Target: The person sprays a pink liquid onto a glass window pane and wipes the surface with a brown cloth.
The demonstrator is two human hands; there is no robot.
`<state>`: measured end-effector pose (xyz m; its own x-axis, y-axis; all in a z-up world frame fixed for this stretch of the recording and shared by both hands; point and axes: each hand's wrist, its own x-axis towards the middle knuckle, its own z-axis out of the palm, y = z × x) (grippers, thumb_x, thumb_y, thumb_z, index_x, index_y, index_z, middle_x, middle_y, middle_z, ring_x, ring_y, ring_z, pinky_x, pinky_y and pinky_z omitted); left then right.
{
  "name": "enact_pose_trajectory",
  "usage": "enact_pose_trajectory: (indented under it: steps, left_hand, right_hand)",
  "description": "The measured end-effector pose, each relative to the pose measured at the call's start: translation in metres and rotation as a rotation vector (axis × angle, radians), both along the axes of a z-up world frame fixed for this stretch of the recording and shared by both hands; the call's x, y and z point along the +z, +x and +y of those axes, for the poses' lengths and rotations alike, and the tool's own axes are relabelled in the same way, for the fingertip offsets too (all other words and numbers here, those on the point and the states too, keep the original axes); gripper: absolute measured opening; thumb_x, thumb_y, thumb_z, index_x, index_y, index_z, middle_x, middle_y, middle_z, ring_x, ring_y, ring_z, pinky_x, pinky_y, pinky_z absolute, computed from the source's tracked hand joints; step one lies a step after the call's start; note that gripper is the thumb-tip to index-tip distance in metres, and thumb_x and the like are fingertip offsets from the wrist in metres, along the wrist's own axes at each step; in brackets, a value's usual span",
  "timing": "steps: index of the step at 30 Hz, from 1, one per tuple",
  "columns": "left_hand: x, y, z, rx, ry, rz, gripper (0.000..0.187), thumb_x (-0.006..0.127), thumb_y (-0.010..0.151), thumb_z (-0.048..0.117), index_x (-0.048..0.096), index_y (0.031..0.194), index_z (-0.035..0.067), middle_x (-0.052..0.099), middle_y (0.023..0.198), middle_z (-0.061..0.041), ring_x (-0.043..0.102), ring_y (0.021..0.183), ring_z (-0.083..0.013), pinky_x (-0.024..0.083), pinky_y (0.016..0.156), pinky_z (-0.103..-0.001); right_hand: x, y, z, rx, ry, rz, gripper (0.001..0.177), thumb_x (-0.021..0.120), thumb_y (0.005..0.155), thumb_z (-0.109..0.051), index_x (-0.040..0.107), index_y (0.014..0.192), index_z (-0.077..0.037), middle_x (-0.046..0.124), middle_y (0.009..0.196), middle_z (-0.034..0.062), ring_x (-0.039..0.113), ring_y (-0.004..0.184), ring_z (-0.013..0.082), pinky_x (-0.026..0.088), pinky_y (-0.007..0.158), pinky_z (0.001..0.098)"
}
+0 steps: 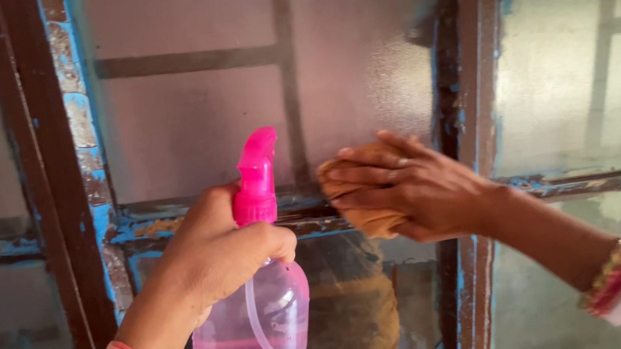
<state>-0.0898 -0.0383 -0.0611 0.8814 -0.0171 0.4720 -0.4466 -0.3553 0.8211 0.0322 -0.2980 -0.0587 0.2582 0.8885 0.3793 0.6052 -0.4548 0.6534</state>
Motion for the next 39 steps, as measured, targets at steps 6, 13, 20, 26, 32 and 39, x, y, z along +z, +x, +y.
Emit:
enact_pose_trajectory:
  steps: [6,13,20,26,32,39]
  left_hand:
    - [0.003,0.001,-0.009,0.017,0.043,0.002,0.018,0.074,0.058,0.007,0.059,0.068,0.002,0.057,0.059,-0.004,0.058,0.057,-0.0164,0.047,0.055,-0.034]
    - [0.003,-0.008,0.009,0.039,0.034,-0.045,0.018,0.072,0.056,0.005,0.059,0.068,0.004,0.058,0.059,-0.003,0.059,0.056,-0.0155,0.047,0.054,-0.033]
    - [0.004,-0.006,0.022,0.058,0.048,-0.027,0.013,0.071,0.058,0.004,0.061,0.065,0.001,0.059,0.059,-0.004,0.057,0.056,-0.0154,0.046,0.054,-0.033]
    - [0.000,0.005,0.025,0.058,0.055,-0.045,0.014,0.070,0.058,0.002,0.060,0.067,0.000,0.058,0.060,-0.005,0.056,0.056,-0.0165,0.045,0.054,-0.035]
    - [-0.004,0.012,0.030,0.040,0.030,-0.043,0.015,0.070,0.058,0.004,0.059,0.068,0.003,0.061,0.060,-0.005,0.060,0.056,-0.0166,0.048,0.055,-0.034]
    - [0.000,0.015,0.055,0.118,0.112,-0.042,0.019,0.074,0.058,0.005,0.057,0.068,0.003,0.055,0.061,-0.004,0.056,0.057,-0.0174,0.045,0.055,-0.035]
  right_hand:
    - [-0.006,-0.001,-0.040,-0.032,0.075,-0.058,0.083,0.081,0.069,-0.029,0.047,0.144,-0.032,0.028,0.162,-0.0049,0.019,0.150,0.0215,0.012,0.122,0.0575]
    - [-0.015,0.004,0.008,0.084,0.178,-0.012,0.085,0.075,0.074,-0.023,0.042,0.153,-0.024,0.028,0.165,0.0012,0.018,0.154,0.0253,0.012,0.125,0.0587]
    - [-0.014,0.006,0.098,0.086,0.135,-0.038,0.076,0.078,0.081,-0.033,0.047,0.150,-0.028,0.036,0.161,-0.0006,0.021,0.155,0.0234,0.010,0.126,0.0613]
    - [-0.013,0.001,0.056,-0.099,0.070,-0.059,0.089,0.080,0.070,-0.042,0.044,0.151,-0.039,0.029,0.166,-0.0017,0.018,0.154,0.0267,0.004,0.116,0.0658]
    - [-0.019,0.002,-0.020,-0.007,0.252,-0.082,0.076,0.077,0.078,-0.042,0.047,0.147,-0.033,0.029,0.164,0.0025,0.018,0.152,0.0282,0.010,0.121,0.0645]
    - [-0.020,0.012,0.018,0.119,0.214,-0.055,0.076,0.075,0.080,-0.030,0.046,0.150,-0.023,0.032,0.167,0.0046,0.022,0.157,0.0297,0.017,0.127,0.0557]
